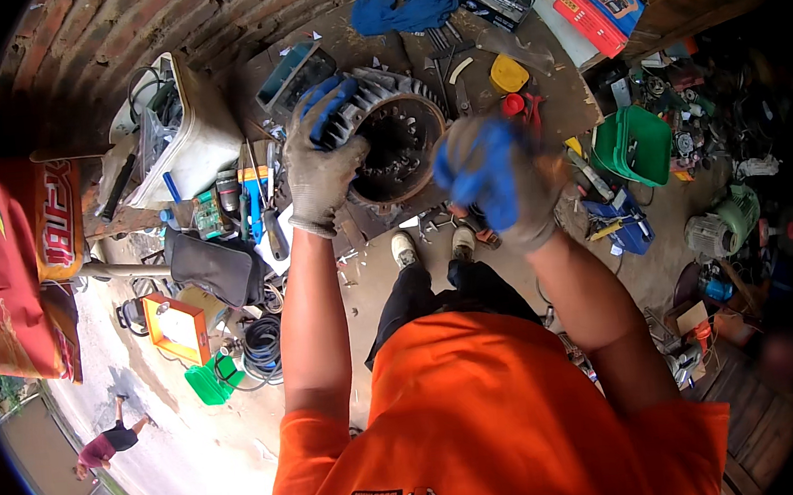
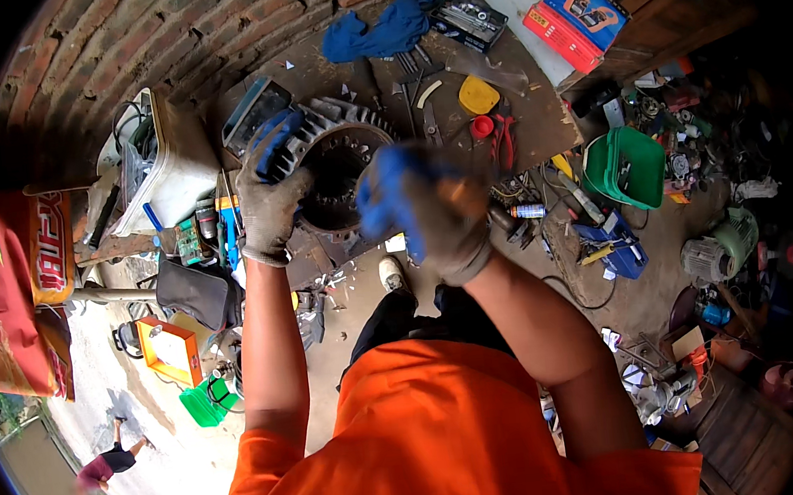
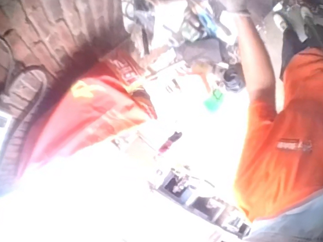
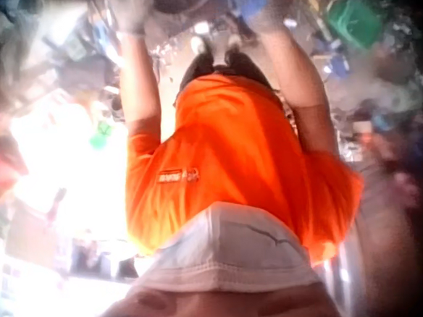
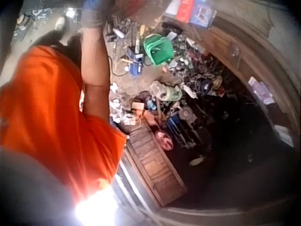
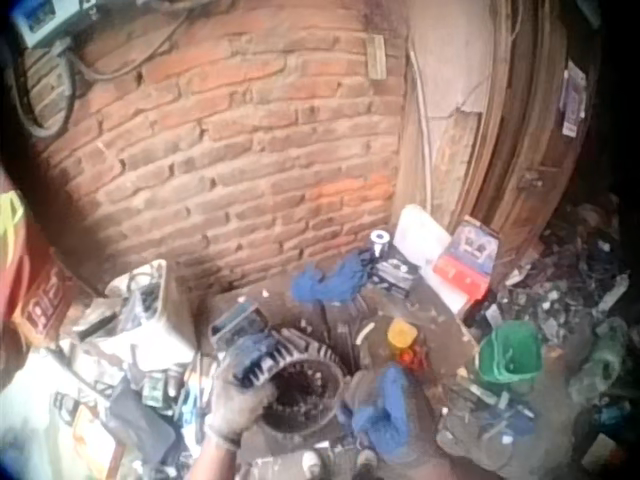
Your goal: The person uses a screwdriver to pry and scrape inside a circular metal mechanical component, likely an alternator stator, held in their left hand. They repeatedly rotate the component to access different internal areas while working at a cluttered workbench.
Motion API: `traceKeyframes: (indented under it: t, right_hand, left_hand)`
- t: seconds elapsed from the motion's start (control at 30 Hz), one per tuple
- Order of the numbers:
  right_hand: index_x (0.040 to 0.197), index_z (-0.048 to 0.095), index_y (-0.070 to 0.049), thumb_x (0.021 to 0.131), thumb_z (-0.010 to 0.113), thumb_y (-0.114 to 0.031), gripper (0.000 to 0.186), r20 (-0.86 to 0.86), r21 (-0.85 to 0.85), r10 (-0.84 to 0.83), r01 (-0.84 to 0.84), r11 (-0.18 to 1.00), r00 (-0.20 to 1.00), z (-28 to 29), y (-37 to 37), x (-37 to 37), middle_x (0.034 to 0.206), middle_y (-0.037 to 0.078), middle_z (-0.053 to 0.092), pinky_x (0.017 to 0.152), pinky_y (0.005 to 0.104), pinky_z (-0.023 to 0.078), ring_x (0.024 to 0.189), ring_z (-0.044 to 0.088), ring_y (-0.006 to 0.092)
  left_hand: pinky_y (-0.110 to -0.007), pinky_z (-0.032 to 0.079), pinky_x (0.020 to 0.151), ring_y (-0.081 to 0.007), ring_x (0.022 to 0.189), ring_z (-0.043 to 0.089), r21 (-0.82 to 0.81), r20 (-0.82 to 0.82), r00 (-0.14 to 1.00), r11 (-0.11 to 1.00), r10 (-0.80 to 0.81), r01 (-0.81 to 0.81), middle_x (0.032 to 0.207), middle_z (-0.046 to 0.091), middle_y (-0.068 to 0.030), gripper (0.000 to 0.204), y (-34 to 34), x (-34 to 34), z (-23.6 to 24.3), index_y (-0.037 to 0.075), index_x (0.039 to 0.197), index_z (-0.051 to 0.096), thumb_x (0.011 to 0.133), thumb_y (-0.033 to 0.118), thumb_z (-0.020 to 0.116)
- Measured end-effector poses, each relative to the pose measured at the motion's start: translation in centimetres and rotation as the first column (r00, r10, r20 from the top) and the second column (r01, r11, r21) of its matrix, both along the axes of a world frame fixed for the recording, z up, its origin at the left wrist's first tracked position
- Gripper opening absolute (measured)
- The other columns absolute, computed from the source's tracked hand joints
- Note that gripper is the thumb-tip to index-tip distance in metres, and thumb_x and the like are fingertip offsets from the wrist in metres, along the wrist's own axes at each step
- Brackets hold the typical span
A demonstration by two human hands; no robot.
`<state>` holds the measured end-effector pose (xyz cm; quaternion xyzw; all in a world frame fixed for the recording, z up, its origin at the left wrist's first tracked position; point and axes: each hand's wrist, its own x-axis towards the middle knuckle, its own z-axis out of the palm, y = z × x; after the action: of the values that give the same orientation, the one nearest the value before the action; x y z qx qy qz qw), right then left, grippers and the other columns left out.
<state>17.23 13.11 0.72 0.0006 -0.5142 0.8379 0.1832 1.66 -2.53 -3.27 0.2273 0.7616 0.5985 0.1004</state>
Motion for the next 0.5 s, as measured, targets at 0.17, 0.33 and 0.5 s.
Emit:
traceKeyframes:
  t: [0.17, 0.33, 0.5]
  right_hand:
    - [0.073, 0.057, -0.006, 0.097, 0.059, -0.037, 0.04, -0.341, 0.72, 0.247, 0.083, 0.689, 0.907, 0.2, -4.0, 0.2, 0.074, 0.007, 0.056, 0.065, 0.038, 0.051, 0.071, 0.06, 0.0225]
    - [0.076, 0.064, -0.006, 0.084, 0.07, -0.026, 0.023, -0.071, 0.447, 0.095, -0.053, 0.893, 0.993, -0.6, -1.7, -0.7, 0.086, 0.01, 0.061, 0.069, 0.0415, 0.054, 0.076, 0.063, 0.0276]
    - [0.079, 0.063, -0.008, 0.082, 0.067, -0.021, 0.014, -0.399, 0.706, 0.178, 0.177, 0.686, 0.9, -0.8, -3.1, -1.8, 0.087, 0.006, 0.062, 0.07, 0.0385, 0.055, 0.077, 0.065, 0.0231]
  left_hand:
    - [-0.041, 0.04, 0.114, -0.0332, 0.129, 0.057, -0.077, -0.144, 0.99, 0.997, -0.014, 0.003, 0.136, 0.061, -0.0174, 0.062, 0.1, -0.3, 0.0, 0.008, 0.126, 0.071, 0.064, 0.007, 0.071]
    - [-0.04, 0.041, 0.113, -0.0328, 0.13, 0.057, 0.028, -0.003, 1.0, 1.0, 0.002, -0.002, 0.138, 0.061, -0.0175, 0.062, -0.9, -0.3, -0.9, 0.005, 0.126, 0.07, 0.064, 0.006, 0.07]
    - [-0.039, 0.042, 0.112, -0.0297, 0.129, 0.057, 0.03, -0.032, 0.999, 1.0, 0.001, 0.0, 0.136, 0.062, -0.0156, 0.061, -0.4, -1.4, -1.0, 0.005, 0.126, 0.07, 0.065, 0.004, 0.068]
